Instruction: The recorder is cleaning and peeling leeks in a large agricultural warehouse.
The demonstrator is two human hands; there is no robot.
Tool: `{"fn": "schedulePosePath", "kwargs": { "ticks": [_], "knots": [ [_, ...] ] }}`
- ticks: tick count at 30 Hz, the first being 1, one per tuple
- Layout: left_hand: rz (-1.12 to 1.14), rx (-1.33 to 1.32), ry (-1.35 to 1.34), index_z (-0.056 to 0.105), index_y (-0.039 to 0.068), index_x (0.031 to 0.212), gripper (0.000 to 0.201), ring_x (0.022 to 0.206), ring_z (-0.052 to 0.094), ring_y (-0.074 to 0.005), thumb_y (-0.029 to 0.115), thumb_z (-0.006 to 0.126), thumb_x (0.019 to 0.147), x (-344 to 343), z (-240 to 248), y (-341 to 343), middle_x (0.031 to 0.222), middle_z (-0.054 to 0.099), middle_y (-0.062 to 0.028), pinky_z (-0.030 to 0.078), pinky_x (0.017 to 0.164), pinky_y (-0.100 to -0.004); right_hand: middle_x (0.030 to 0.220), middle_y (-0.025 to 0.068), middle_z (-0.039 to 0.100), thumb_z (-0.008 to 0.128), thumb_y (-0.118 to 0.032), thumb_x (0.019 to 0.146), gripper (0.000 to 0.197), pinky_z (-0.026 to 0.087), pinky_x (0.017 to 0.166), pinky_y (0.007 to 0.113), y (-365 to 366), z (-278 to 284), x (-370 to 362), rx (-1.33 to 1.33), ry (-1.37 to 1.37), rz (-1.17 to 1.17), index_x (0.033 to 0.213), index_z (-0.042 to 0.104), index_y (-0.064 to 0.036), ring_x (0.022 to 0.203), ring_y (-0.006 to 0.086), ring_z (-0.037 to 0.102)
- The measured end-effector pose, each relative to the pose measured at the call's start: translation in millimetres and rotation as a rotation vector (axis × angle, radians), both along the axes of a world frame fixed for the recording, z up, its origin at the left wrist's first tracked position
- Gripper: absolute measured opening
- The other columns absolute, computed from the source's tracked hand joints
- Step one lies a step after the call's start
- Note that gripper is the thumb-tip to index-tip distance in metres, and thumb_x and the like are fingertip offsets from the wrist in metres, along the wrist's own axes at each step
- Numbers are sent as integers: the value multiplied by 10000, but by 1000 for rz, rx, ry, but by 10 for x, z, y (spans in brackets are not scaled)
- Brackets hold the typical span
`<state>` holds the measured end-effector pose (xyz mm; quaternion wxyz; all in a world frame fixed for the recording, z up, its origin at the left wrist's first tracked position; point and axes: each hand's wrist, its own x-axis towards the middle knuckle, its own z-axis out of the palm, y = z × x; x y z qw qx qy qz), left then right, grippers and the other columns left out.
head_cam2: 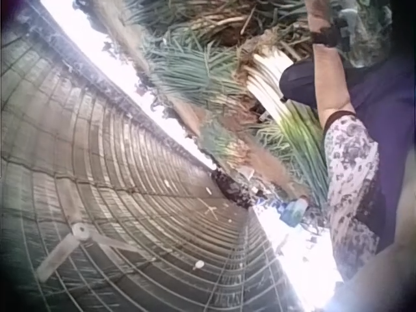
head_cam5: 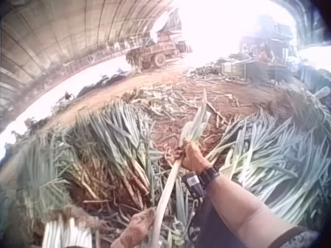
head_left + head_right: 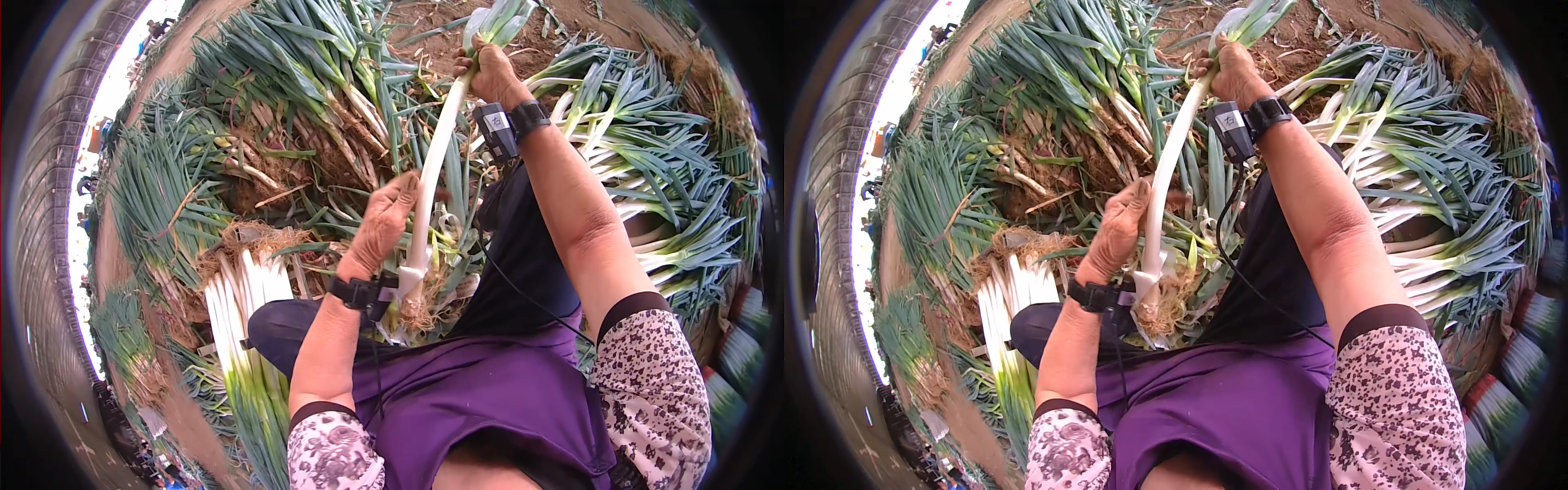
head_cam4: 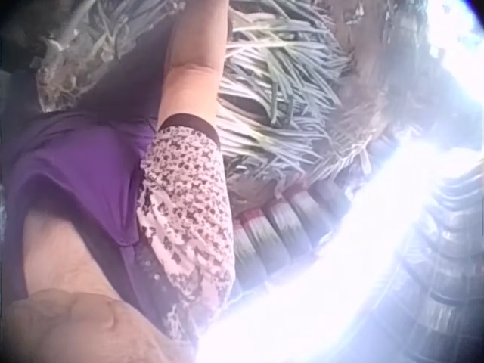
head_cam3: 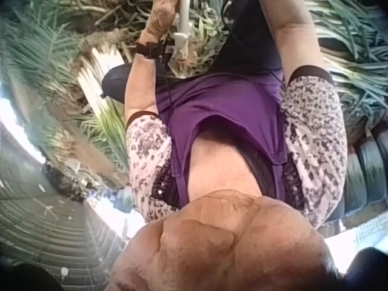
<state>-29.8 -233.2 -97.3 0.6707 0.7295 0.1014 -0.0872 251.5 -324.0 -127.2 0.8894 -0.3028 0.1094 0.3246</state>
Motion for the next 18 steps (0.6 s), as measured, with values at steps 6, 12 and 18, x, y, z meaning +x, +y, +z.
{"fn": "schedulePosePath", "kwargs": {
  "ticks": [6,12,18],
  "knots": [
    [143,-281,44,488,-29,1255,744,630,481,-64,618,298,941,-536,-146,-372,775,610,-48,390,566,-200,734,86,454,416,-270,997,210,375,469,303,-251,-110,233,-281,-8,-147,986,353,-70,532,132,382],
    [72,-71,141,596,-9,1041,511,612,465,-72,453,383,995,-859,-211,-457,683,552,-12,378,556,-229,715,90,470,447,-228,980,184,360,436,322,-208,-162,403,-352,5,-166,949,370,-64,484,151,395],
    [325,-82,140,635,9,1122,326,589,479,-72,277,542,960,-1547,-124,-513,639,547,10,395,543,-211,606,67,491,527,-186,908,138,392,440,329,-408,-143,442,-141,-56,-19,915,465,-63,444,179,436]
  ]
}}
